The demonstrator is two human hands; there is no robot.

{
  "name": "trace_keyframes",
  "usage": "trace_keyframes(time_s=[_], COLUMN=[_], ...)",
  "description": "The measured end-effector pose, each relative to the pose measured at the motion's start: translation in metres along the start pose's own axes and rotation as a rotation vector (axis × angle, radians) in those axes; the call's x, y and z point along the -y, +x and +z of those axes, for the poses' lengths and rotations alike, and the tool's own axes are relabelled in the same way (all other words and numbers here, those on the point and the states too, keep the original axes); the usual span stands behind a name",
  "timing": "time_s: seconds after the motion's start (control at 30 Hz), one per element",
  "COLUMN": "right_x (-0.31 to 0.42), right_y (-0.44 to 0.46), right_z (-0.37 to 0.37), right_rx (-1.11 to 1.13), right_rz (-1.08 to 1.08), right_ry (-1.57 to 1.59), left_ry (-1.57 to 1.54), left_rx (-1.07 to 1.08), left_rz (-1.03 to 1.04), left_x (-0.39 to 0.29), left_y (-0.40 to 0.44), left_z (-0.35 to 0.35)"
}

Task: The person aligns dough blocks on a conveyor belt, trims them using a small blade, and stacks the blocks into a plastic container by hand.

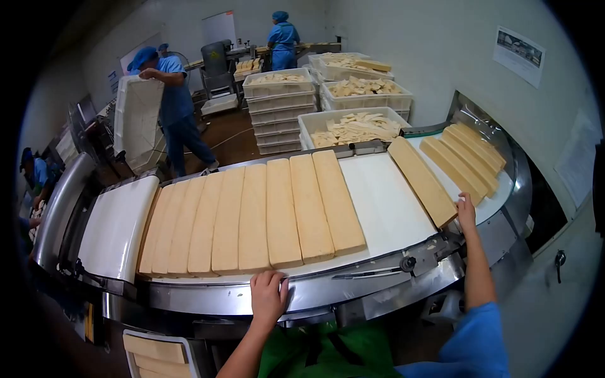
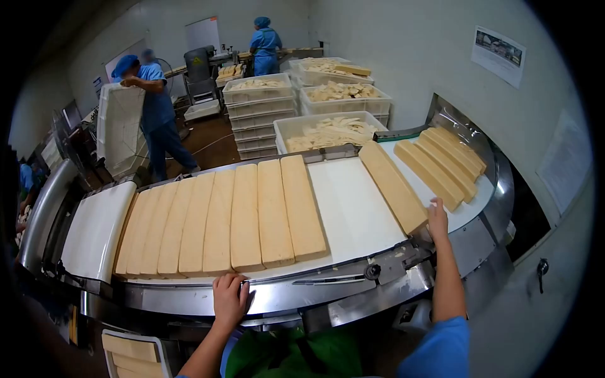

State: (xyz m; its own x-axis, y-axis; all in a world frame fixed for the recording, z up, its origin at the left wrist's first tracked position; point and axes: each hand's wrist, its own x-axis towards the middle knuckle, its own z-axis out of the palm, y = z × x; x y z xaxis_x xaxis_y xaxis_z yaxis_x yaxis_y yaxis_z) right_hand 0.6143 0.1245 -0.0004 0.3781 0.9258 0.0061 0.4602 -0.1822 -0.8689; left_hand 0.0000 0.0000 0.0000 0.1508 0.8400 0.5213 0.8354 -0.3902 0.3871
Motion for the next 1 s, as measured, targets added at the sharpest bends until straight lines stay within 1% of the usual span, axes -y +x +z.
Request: trace_keyframes(time_s=[0.07, 0.1, 0.17, 0.2, 0.27, 0.3, 0.37, 0.4, 0.47, 0.5, 0.57, 0.6, 0.67, 0.7, 0.77, 0.8, 0.87, 0.93, 0.97, 1.0], right_x=[0.049, 0.052, 0.044, 0.051, 0.070, 0.072, 0.076, 0.073, 0.067, 0.078, 0.106, 0.109, 0.113, 0.121, 0.119, 0.122, 0.131, 0.100, 0.103, 0.093], right_y=[-0.028, -0.037, -0.038, -0.042, -0.050, -0.053, -0.058, -0.060, -0.063, -0.068, -0.086, -0.088, -0.088, -0.089, -0.089, -0.089, -0.084, -0.050, -0.042, -0.027], right_z=[0.028, 0.045, 0.076, 0.080, 0.084, 0.086, 0.089, 0.092, 0.102, 0.107, 0.132, 0.148, 0.183, 0.197, 0.209, 0.205, 0.188, 0.169, 0.148, 0.123], right_rx=[-0.161, -0.167, -0.162, -0.162, -0.008, -0.010, 0.130, 0.129, 0.380, 0.378, 0.541, 0.540, 0.645, 0.654, 0.614, 0.614, 0.390, 0.345, 0.137, -0.110], right_rz=[-0.025, -0.028, -0.444, -0.444, -0.360, -0.360, -0.256, -0.255, 0.044, 0.041, 0.004, 0.007, -0.062, -0.080, -0.173, -0.173, -0.542, -0.399, -0.378, -0.518], right_ry=[-0.096, -0.094, -0.382, -0.386, -0.240, -0.243, -0.058, -0.063, 0.320, 0.316, 0.418, 0.418, 0.560, 0.393, 0.469, 0.469, -0.431, -0.075, -0.176, -0.418], left_ry=[0.007, 0.006, 0.000, -0.004, -0.012, -0.015, -0.011, -0.016, -0.018, -0.022, -0.021, -0.023, -0.017, -0.018, -0.026, -0.026, -0.026, -0.025, -0.026, -0.026], left_rx=[-0.004, -0.009, -0.014, -0.013, -0.030, -0.030, -0.018, -0.018, -0.023, -0.027, -0.016, -0.014, -0.017, -0.016, -0.023, -0.023, -0.033, -0.020, -0.016, -0.018], left_rz=[0.009, 0.015, 0.018, 0.016, 0.020, 0.021, 0.016, 0.014, 0.018, 0.018, 0.021, 0.021, 0.017, 0.017, 0.012, 0.012, 0.018, 0.008, -0.003, -0.003], left_x=[-0.002, 0.001, 0.002, 0.002, 0.002, 0.002, 0.002, 0.001, 0.002, 0.002, 0.003, 0.003, 0.001, 0.001, 0.001, 0.001, 0.001, 0.002, 0.002, 0.003], left_y=[0.003, -0.001, 0.000, 0.000, 0.000, -0.001, -0.001, -0.002, -0.001, 0.000, -0.001, -0.001, 0.000, 0.000, 0.000, -0.001, 0.000, -0.002, -0.001, 0.001], left_z=[0.003, -0.002, -0.004, -0.004, -0.004, -0.005, -0.006, -0.006, -0.007, -0.006, -0.006, -0.006, -0.006, -0.005, -0.005, -0.005, -0.005, -0.004, -0.003, -0.003])
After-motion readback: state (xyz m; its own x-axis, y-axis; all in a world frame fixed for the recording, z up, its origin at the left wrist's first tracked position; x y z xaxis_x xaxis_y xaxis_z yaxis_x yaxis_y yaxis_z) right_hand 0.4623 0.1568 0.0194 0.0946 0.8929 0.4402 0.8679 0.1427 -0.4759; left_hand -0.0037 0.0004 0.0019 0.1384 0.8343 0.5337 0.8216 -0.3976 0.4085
